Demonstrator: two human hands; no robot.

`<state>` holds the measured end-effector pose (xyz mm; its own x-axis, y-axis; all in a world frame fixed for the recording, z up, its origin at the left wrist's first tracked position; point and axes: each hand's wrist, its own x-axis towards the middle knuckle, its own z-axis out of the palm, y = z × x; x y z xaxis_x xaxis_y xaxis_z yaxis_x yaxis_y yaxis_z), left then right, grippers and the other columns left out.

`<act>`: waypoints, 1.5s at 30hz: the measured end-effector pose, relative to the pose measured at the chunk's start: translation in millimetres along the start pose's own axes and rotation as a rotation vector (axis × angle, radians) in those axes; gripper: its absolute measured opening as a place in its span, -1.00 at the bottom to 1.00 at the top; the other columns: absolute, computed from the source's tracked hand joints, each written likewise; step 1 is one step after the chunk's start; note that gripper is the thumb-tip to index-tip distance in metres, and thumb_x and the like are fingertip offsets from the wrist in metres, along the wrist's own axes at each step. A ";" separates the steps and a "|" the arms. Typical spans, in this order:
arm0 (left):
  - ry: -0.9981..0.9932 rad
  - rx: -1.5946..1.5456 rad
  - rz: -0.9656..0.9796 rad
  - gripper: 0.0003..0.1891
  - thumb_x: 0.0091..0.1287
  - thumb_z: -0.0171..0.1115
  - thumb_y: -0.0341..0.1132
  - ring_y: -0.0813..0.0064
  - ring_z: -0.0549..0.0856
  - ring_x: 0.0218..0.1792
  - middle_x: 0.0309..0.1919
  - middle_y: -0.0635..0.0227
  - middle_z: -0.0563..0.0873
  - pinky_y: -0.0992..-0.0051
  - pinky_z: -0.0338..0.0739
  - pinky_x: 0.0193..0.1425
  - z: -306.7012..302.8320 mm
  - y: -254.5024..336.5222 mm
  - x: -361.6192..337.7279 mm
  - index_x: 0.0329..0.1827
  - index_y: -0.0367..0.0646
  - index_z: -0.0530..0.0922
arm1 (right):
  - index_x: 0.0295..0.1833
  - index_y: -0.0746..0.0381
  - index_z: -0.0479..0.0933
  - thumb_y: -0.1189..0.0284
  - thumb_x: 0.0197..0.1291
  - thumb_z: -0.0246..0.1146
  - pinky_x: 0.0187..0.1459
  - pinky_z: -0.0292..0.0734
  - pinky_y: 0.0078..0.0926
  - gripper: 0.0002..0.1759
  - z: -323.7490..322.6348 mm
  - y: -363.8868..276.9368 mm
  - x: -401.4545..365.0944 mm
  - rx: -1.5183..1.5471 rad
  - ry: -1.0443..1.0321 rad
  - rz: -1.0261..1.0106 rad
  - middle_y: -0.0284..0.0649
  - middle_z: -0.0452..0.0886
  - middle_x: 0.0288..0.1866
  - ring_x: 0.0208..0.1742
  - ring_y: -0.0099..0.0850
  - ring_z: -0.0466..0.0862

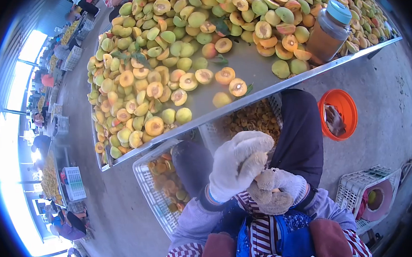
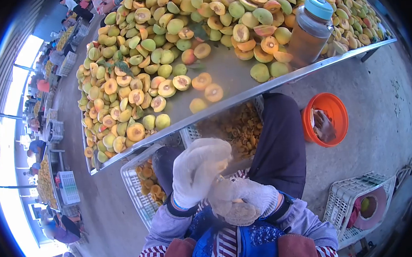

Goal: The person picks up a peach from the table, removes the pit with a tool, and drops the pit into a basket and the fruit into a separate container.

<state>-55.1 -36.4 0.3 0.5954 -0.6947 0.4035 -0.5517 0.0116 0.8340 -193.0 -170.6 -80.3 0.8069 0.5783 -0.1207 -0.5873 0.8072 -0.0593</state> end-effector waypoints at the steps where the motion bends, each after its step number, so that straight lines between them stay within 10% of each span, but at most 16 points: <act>1: 0.002 -0.327 -0.274 -0.73 0.44 0.22 -0.30 0.23 0.76 -0.09 -0.04 0.06 0.74 0.39 0.62 0.02 1.2 1.9 -2.9 0.03 -0.31 0.68 | 0.28 0.39 0.49 0.38 0.42 0.25 0.03 0.70 -0.40 -0.57 -2.1 1.2 4.3 0.160 -0.149 0.031 -0.08 0.68 0.11 0.00 -0.33 0.74; 2: 0.006 -0.654 -0.548 -0.74 0.42 0.24 -0.31 0.23 0.77 -0.11 -0.04 0.07 0.74 0.39 0.63 -0.01 2.6 3.2 -5.6 0.03 -0.30 0.68 | 0.28 0.39 0.49 0.38 0.42 0.26 0.03 0.70 -0.41 -0.58 -2.8 1.9 6.6 0.320 -0.298 0.063 -0.09 0.68 0.11 0.00 -0.34 0.74; 6: 0.101 -0.602 -0.433 -0.74 0.43 0.25 -0.29 0.26 0.77 -0.15 -0.06 0.10 0.75 0.38 0.64 -0.04 6.4 0.1 -7.9 0.01 -0.30 0.68 | 0.28 0.37 0.50 0.37 0.41 0.28 0.01 0.69 -0.44 -0.57 2.3 0.8 -1.5 0.205 -0.061 0.126 -0.10 0.68 0.09 0.00 -0.37 0.73; 9: -0.105 0.030 0.092 -0.72 0.50 0.18 -0.26 0.39 0.75 -0.12 -0.06 0.16 0.75 0.40 0.62 0.01 -7.4 -9.7 3.7 0.01 -0.34 0.66 | 0.28 0.37 0.50 0.37 0.41 0.29 0.01 0.68 -0.45 -0.57 12.1 -3.3 -0.5 -0.018 -0.103 0.065 -0.11 0.68 0.09 0.01 -0.38 0.72; 14: 0.165 -0.911 -0.512 -0.60 0.56 0.15 -0.08 0.30 0.77 -0.15 -0.06 0.12 0.75 0.41 0.66 -0.06 16.9 6.0 -18.0 0.10 -0.32 0.62 | 0.29 0.36 0.50 0.40 0.42 0.27 0.09 0.66 -0.41 -0.59 10.3 -2.7 -0.2 0.024 -0.023 0.080 -0.12 0.68 0.11 0.05 -0.36 0.72; 18: 0.182 -1.144 -0.567 -0.49 0.58 0.10 0.03 0.34 0.75 -0.17 -0.08 0.08 0.73 0.42 0.66 -0.03 17.1 10.2 -16.9 0.11 -0.35 0.58 | 0.33 0.36 0.47 0.39 0.43 0.26 0.14 0.65 -0.36 -0.55 1.7 10.4 -3.2 0.282 -0.073 0.180 -0.09 0.67 0.16 0.11 -0.30 0.72; 20: 0.203 -1.209 -0.735 -0.50 0.59 0.07 0.01 0.26 0.76 -0.16 -0.07 0.07 0.73 0.36 0.67 -0.02 2.7 12.2 -20.1 0.11 -0.38 0.56 | 0.03 0.23 0.55 0.36 0.23 0.45 -0.39 0.56 -0.47 -0.67 13.7 13.7 -0.4 0.099 0.182 0.085 -0.18 0.59 -0.25 -0.37 -0.36 0.64; 21: 0.229 -0.943 -0.719 -0.54 0.58 0.10 -0.04 0.21 0.76 -0.15 -0.06 0.05 0.73 0.32 0.67 -0.02 -7.6 8.2 -24.6 0.12 -0.35 0.57 | 0.38 0.37 0.42 0.41 0.40 0.27 0.21 0.64 -0.31 -0.49 -27.2 16.8 3.7 0.221 -0.240 0.053 -0.04 0.64 0.23 0.18 -0.26 0.70; 22: 0.251 -0.677 -0.699 -0.59 0.57 0.12 -0.08 0.15 0.76 -0.14 -0.05 0.04 0.72 0.28 0.68 -0.01 -20.2 2.5 -31.1 0.13 -0.32 0.57 | 0.38 0.37 0.42 0.41 0.40 0.27 0.21 0.64 -0.31 -0.49 -24.8 13.2 -0.2 0.221 -0.242 0.057 -0.04 0.64 0.23 0.18 -0.26 0.70; 26: 0.281 0.705 -0.814 -0.82 0.38 0.27 -0.27 0.14 0.74 -0.01 -0.03 0.18 0.75 0.32 0.63 0.08 -98.4 -10.7 -52.5 -0.06 -0.11 0.72 | 0.19 0.37 0.56 0.36 0.36 0.32 0.03 0.67 -0.39 -0.61 0.8 -11.7 3.2 0.078 -0.097 -0.060 -0.11 0.71 0.05 -0.01 -0.34 0.74; 28: 0.238 0.934 -0.601 -0.83 0.36 0.28 -0.27 0.13 0.73 0.04 0.00 0.23 0.75 0.32 0.63 0.08 -102.1 -33.6 -60.5 -0.08 -0.08 0.73 | -0.18 0.35 0.59 0.32 0.36 0.31 -0.54 0.46 -0.43 -0.73 11.7 -15.4 16.5 -0.456 0.181 -0.107 -0.14 0.58 -0.37 -0.54 -0.39 0.56; 29: 0.183 1.142 -0.370 -0.84 0.35 0.29 -0.26 0.13 0.72 0.08 0.03 0.29 0.75 0.32 0.63 0.08 -105.0 -45.5 -62.7 -0.10 -0.05 0.74 | -0.14 0.34 0.60 0.33 0.37 0.32 -0.62 0.36 -0.49 -0.75 19.7 -11.8 34.4 -0.898 -0.150 -0.645 -0.20 0.57 -0.43 -0.62 -0.48 0.50; 30: 0.179 1.142 -0.369 -0.84 0.35 0.29 -0.26 0.13 0.72 0.08 0.03 0.29 0.75 0.32 0.63 0.08 -99.5 -49.4 -53.8 -0.10 -0.05 0.74 | -0.14 0.34 0.60 0.33 0.37 0.32 -0.62 0.36 -0.49 -0.75 24.2 -16.4 32.2 -0.896 -0.148 -0.648 -0.20 0.57 -0.43 -0.62 -0.48 0.50; 32: 0.178 0.757 -0.394 -0.74 0.36 0.28 -0.21 0.06 0.72 -0.02 -0.04 0.15 0.75 0.21 0.62 0.01 -72.6 -66.3 -15.1 0.00 -0.14 0.71 | 0.05 0.31 0.62 0.30 0.42 0.30 -0.53 0.40 -0.67 -0.71 40.5 -30.6 21.1 -0.356 0.186 0.230 -0.29 0.65 -0.39 -0.50 -0.59 0.60; 33: 0.068 0.793 -0.359 -0.72 0.36 0.28 -0.16 0.04 0.73 -0.04 -0.04 0.12 0.75 0.18 0.61 0.03 -65.2 -74.1 4.3 -0.01 -0.13 0.70 | -0.03 0.29 0.62 0.27 0.44 0.28 -0.68 0.16 -0.70 -0.73 45.7 -27.5 21.2 -0.399 0.217 0.163 -0.36 0.55 -0.55 -0.67 -0.68 0.43; 45: -0.154 0.838 -0.541 -0.39 0.15 0.37 0.03 -0.12 0.59 0.18 0.14 -0.07 0.60 0.02 0.50 0.24 -36.2 -182.8 71.4 0.18 -0.18 0.56 | -0.03 0.21 0.57 0.20 0.45 0.29 -0.65 0.23 -0.70 -0.72 29.7 -39.1 22.3 -0.504 0.274 0.040 -0.44 0.56 -0.52 -0.64 -0.71 0.45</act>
<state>109.4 -62.0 -109.7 0.8383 -0.5426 -0.0533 -0.4972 -0.8008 0.3338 -150.2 -185.7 -51.2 0.7772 0.5007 -0.3811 -0.6286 0.5903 -0.5063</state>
